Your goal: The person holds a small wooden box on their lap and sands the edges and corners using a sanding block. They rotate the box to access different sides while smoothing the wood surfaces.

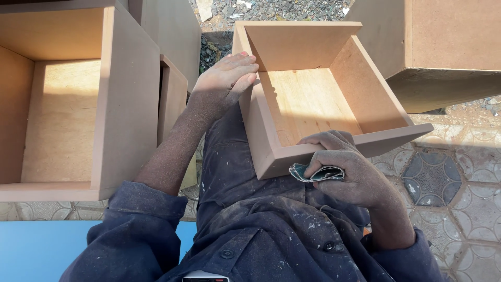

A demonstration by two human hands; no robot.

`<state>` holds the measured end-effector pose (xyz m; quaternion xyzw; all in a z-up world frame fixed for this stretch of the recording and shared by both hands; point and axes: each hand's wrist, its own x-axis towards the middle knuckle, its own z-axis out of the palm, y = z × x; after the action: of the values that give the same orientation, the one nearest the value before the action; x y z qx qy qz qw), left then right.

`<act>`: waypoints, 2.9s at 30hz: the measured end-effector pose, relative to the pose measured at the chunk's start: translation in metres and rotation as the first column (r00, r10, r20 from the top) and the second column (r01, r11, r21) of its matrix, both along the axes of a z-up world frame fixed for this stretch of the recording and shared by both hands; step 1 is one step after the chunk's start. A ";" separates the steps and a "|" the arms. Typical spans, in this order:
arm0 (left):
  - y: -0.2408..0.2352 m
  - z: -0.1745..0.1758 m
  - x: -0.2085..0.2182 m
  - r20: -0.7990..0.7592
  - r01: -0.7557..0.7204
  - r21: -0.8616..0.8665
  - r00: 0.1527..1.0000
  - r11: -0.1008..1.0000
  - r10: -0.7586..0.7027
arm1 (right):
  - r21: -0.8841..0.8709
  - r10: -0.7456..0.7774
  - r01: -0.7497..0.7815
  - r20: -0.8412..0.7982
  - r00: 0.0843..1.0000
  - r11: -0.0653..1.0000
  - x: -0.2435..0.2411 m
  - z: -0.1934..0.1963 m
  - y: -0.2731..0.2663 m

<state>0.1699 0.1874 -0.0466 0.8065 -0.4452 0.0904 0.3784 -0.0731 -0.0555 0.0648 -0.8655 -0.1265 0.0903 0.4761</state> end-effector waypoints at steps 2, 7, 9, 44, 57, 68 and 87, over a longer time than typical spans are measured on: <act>-0.007 0.007 -0.013 0.038 -0.029 0.003 0.999 1.000 0.029 | -0.001 -0.004 0.004 0.019 1.000 1.000 0.000 -0.003 -0.001; -0.005 0.031 -0.049 0.075 -0.037 -0.022 0.996 0.999 0.038 | 0.002 0.002 -0.002 0.041 0.999 1.000 -0.001 -0.006 -0.003; -0.002 0.046 -0.070 0.107 -0.034 -0.069 0.993 0.997 0.041 | -0.011 0.003 -0.002 0.035 0.999 1.000 -0.002 -0.006 -0.002; 0.022 0.078 -0.137 0.155 0.161 -0.073 0.977 0.984 -0.148 | -0.096 0.001 0.002 0.031 1.000 0.995 -0.005 -0.008 0.002; 0.000 0.077 -0.078 -0.121 0.257 0.117 0.962 0.959 -0.244 | -0.011 0.009 -0.009 0.004 1.000 1.000 -0.002 0.001 0.001; -0.063 0.085 -0.146 0.018 0.040 0.065 0.999 0.997 -0.041 | 0.117 -0.026 0.019 0.052 0.998 0.993 -0.009 -0.032 -0.079; -0.067 0.085 -0.154 0.100 -0.027 0.251 0.995 0.968 0.002 | 0.083 -0.163 0.171 -0.100 0.982 0.982 -0.074 0.004 -0.082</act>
<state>0.0162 0.1202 0.0380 0.8457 -0.4655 0.0758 0.2498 -0.1475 -0.1373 0.0686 -0.8453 -0.0351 0.0844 0.5264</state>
